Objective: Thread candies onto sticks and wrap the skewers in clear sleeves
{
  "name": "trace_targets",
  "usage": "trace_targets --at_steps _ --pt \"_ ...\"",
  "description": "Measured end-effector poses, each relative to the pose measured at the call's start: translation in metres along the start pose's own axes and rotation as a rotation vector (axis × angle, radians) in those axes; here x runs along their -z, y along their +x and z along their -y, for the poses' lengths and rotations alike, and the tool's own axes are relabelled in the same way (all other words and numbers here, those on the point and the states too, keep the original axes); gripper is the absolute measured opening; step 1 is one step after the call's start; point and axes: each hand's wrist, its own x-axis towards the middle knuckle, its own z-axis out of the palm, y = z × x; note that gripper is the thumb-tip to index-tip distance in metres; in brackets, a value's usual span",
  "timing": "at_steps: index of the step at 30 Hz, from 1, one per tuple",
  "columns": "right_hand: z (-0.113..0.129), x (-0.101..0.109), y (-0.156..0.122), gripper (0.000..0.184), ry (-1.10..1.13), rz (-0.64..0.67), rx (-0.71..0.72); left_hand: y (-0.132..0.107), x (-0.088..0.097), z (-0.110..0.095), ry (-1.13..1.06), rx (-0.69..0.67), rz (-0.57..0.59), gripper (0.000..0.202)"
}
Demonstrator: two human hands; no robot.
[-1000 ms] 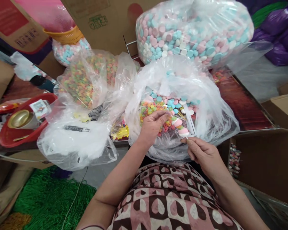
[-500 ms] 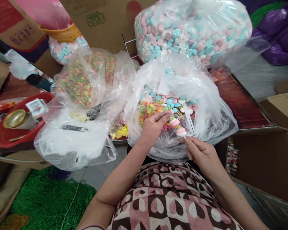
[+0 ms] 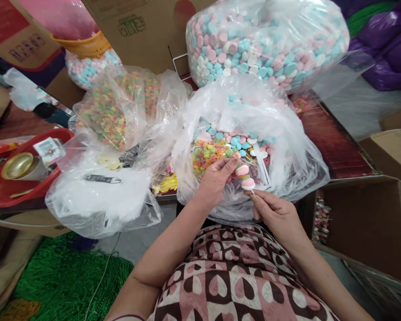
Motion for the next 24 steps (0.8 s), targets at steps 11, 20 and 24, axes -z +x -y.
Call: trace_targets --at_steps 11,20,24 --pt "0.012 -0.013 0.004 0.036 -0.06 0.146 0.004 -0.014 -0.011 -0.001 -0.081 -0.008 0.078 0.039" --pt "0.016 -0.024 0.014 0.038 -0.072 0.255 -0.053 -0.018 -0.015 0.015 -0.087 -0.084 -0.18 0.032" --pt "0.021 -0.029 0.013 0.047 -0.046 0.21 -0.072 -0.02 -0.014 0.023 0.05 -0.161 -0.201 0.036"
